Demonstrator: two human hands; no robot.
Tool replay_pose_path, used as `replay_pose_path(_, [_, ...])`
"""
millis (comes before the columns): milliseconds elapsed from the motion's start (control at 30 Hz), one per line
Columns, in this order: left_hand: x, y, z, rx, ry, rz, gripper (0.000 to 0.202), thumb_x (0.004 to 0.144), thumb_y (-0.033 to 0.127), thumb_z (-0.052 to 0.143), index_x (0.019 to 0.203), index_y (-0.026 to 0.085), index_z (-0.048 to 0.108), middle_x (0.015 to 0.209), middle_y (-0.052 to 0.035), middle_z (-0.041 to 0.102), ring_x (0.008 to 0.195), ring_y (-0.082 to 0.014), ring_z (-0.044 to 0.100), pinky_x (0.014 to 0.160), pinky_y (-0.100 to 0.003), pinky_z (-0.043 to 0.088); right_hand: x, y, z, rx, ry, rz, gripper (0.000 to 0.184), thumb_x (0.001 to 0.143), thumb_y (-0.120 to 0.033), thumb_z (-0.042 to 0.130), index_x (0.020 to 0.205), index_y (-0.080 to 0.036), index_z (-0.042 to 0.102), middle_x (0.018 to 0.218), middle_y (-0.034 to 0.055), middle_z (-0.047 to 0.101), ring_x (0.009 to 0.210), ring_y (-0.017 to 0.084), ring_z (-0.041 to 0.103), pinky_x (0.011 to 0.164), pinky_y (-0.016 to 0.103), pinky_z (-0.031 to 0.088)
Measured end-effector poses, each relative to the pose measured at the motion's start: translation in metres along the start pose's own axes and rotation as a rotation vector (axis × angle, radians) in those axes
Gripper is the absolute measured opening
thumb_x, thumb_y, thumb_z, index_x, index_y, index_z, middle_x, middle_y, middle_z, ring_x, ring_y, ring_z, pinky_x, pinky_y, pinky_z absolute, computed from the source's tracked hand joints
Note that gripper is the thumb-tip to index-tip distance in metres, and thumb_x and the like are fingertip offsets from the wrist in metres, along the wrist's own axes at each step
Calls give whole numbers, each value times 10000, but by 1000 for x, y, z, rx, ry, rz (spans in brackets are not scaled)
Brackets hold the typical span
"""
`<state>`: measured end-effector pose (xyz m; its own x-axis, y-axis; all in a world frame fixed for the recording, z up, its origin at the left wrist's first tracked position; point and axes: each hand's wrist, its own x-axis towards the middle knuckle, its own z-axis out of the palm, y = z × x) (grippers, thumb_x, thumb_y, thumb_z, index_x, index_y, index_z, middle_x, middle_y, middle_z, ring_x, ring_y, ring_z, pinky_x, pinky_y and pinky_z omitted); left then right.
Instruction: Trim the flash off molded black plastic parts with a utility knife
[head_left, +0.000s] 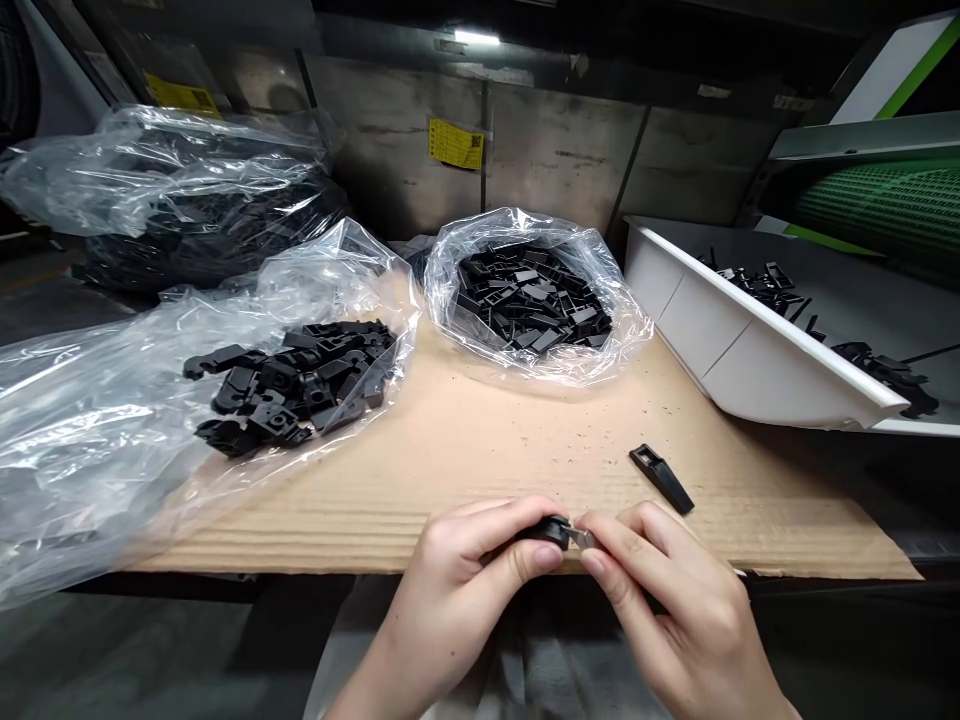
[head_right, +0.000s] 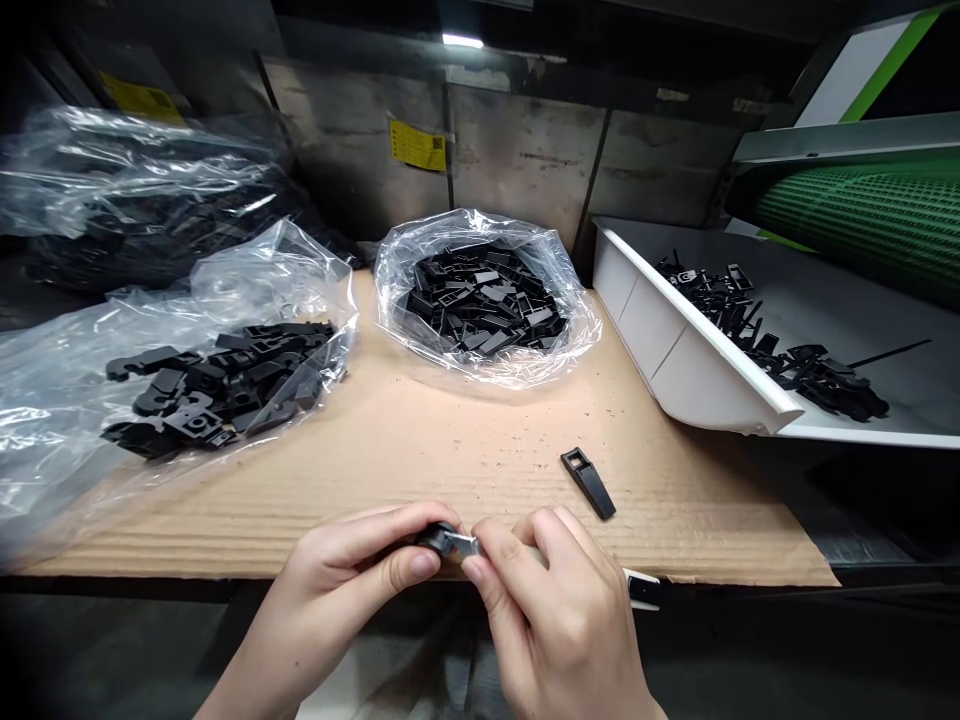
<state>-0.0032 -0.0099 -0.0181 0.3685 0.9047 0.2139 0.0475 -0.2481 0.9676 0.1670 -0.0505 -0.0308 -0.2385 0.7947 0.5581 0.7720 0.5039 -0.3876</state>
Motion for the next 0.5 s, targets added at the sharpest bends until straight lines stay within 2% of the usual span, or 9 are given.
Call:
replay_pose_path(133, [0,0,-1,-71,-51,-67,168,764,126,615,849,238,706,815,30,713,753,-144,645,690,-171,475,1,2,7,-39,139,-4,208,806,-100,521,998,-147,585,705,53,536,634,148,519,552,270,415])
replay_pose_path(267, [-1,0,-2,-68,-69,-79,150,775,128,607,836,229,699,790,34,702,738,-131,636,677,-156,469,2,1,5,1,173,44,228,810,-87,521,1018,-155,586,768,59,578,691,145,552,605,262,441])
replay_pose_path(367, [0,-1,-2,-14,-39,-26,166,768,109,615,852,231,690,835,32,696,788,-128,630,717,-149,463,-1,0,0,94,129,101,229,834,-112,491,1038,-172,574,809,39,616,725,129,587,646,222,458])
replay_pose_path(500, [0,-3,-2,39,-23,125,249,742,23,602,852,228,689,905,19,671,867,-118,613,766,-120,451,-7,0,-5,284,92,327,200,884,-201,422,1014,-238,569,666,-40,586,492,64,517,509,159,443])
